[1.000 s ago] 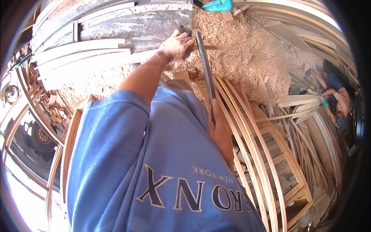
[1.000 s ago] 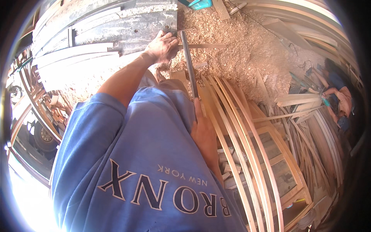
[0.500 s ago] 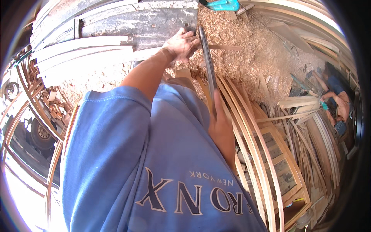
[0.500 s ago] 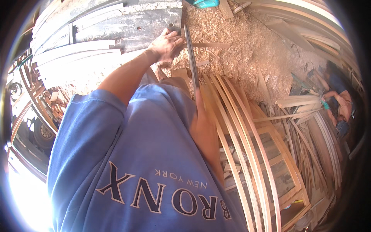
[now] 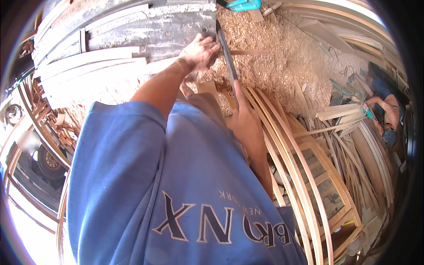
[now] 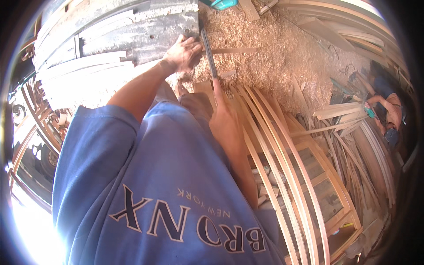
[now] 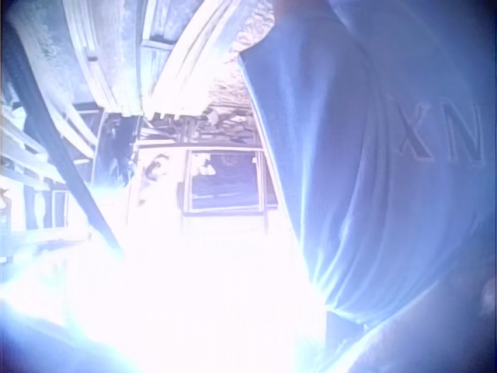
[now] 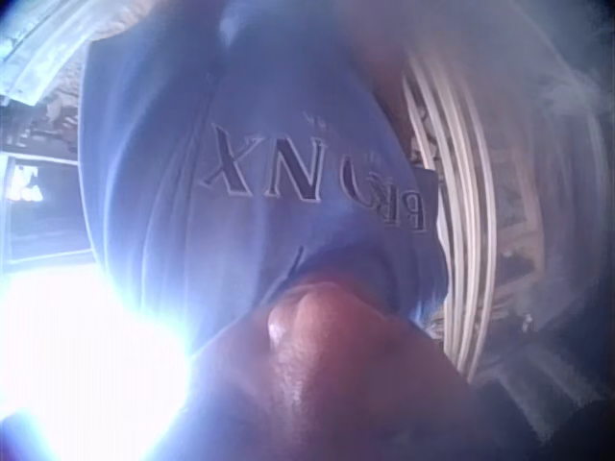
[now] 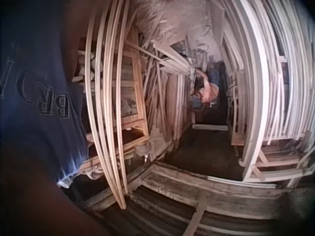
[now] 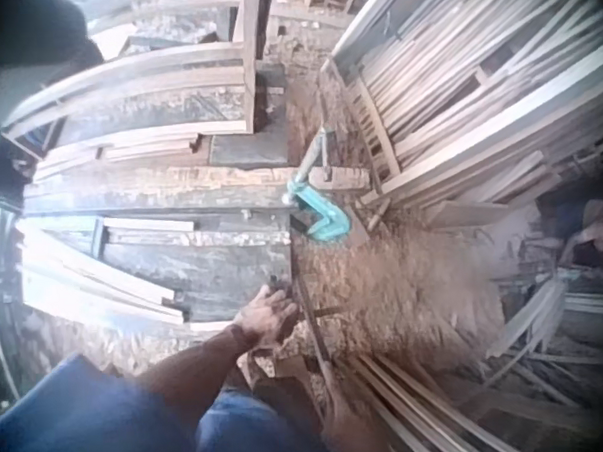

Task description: The person uses a hand saw to cut thin wooden strips on a workbench. They repeatedly position each strip, saw it to length, and place the cut pieces into a wooden frame structure nearby. The process is repeated for multiple strips throughout the clip.

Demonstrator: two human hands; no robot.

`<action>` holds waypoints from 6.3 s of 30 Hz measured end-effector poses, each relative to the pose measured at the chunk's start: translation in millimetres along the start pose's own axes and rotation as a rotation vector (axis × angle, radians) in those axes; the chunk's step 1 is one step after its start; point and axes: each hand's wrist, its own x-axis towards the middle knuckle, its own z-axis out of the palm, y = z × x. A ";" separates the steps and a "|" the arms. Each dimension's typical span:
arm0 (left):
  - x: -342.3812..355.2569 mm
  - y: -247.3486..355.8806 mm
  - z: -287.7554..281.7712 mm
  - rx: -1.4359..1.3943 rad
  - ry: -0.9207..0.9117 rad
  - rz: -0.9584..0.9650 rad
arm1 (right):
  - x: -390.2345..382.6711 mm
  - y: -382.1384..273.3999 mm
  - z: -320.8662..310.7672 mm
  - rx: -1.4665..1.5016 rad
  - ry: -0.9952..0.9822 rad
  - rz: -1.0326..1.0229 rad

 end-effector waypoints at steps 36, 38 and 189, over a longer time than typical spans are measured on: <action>-2.6 6.8 5.1 0.074 -0.213 0.085 | -76.1 -17.6 12.9 0.210 -0.106 0.343; -3.6 9.5 -0.2 0.058 -0.211 0.075 | -77.2 -16.8 12.7 0.213 -0.234 0.448; -155.8 -297.2 -258.7 -0.530 1.112 -0.910 | 353.4 -295.6 54.4 1.035 0.385 -0.247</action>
